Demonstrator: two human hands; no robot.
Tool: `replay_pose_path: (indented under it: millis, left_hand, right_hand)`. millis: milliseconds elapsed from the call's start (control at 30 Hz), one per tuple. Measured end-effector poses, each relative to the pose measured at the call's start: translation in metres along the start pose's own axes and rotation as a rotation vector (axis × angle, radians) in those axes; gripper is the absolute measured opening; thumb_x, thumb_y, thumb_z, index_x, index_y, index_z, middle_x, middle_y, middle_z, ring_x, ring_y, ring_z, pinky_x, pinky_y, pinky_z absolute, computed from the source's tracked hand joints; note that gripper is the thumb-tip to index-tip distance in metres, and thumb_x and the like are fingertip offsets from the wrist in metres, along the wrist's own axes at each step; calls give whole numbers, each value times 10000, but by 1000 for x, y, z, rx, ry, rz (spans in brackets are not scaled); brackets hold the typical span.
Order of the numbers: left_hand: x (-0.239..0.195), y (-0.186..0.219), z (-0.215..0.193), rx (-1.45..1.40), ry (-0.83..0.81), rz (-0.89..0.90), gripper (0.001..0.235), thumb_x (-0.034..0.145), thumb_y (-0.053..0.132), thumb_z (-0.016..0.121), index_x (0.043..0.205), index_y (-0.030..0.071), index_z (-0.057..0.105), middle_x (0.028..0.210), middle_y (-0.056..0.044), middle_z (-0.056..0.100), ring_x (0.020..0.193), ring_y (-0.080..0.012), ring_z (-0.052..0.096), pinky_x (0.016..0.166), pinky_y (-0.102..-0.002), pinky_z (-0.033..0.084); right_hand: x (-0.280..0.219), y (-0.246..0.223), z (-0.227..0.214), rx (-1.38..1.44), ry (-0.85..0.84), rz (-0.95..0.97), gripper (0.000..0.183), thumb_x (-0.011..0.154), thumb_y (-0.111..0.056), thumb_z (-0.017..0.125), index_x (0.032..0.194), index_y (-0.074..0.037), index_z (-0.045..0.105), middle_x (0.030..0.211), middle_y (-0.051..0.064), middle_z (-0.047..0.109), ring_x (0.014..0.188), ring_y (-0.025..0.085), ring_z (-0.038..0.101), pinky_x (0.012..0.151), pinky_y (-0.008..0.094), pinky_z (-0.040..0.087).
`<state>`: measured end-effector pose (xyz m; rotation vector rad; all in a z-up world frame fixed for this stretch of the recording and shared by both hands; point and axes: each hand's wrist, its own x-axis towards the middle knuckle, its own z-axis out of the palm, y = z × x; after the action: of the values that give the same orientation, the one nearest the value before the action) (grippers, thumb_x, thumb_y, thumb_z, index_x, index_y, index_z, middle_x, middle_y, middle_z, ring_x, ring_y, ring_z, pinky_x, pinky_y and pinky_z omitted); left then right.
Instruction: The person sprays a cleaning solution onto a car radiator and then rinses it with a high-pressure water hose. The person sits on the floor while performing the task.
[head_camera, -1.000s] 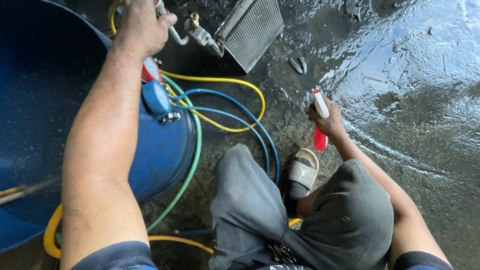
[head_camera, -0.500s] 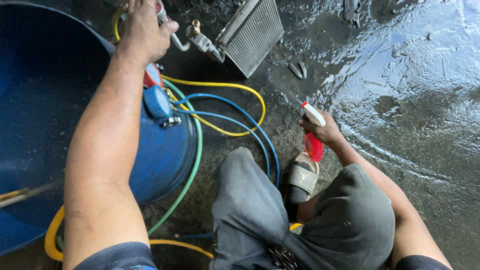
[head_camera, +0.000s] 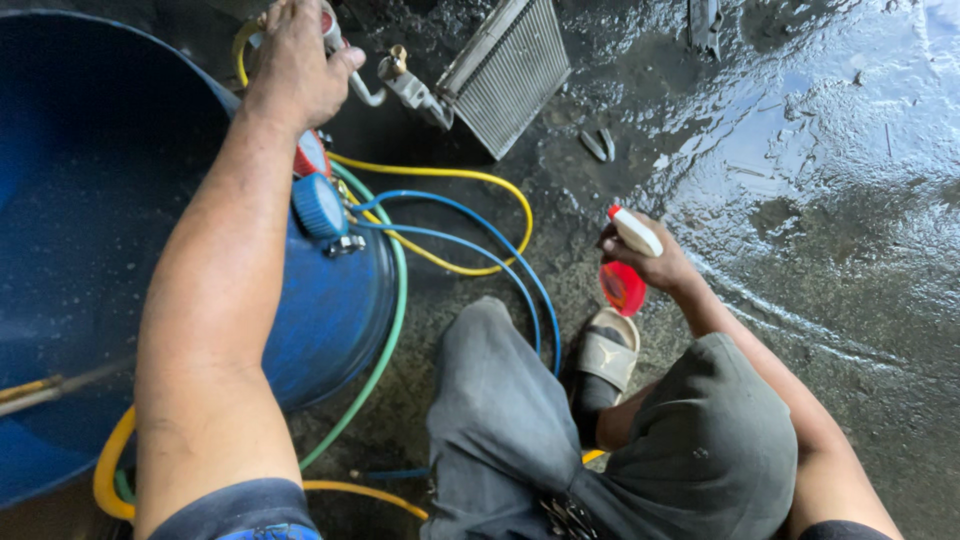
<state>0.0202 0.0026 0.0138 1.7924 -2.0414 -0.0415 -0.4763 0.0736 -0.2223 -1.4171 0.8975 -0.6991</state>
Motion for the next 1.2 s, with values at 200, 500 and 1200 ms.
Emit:
replay_pose_path:
  millis: [200,500,1200]
  left_hand:
    - [2,0,1,11,14,22,464,939,174,847,1242,6,539,1226,-221,608,1226,-426,534,995,-518,443]
    - [4,-10,8,40,21,46,494,943,193,844,1273,-6,534,1264,-251,603,1274,-443,509,1064,-521,422]
    - [48,145,65,55,-52,193,471,929,463,737,1177,80,622,861,-199,743,802,-406,723,685,-532,565]
  right_hand:
    - [-8,-1,0,-91,78,51,186,916,-125,802,982,-44,649,854,42,662,764,131,624,687,319,527]
    - [-5,-28,-22,-136,347,-11,170,946,-179,767,989,-49,666,847,-8,705,771,102,635,700,272,511]
    - [-53,-41,-47,-145,104,87,223,859,-190,813,994,-63,689,875,51,719,790,127,645,716,319,520]
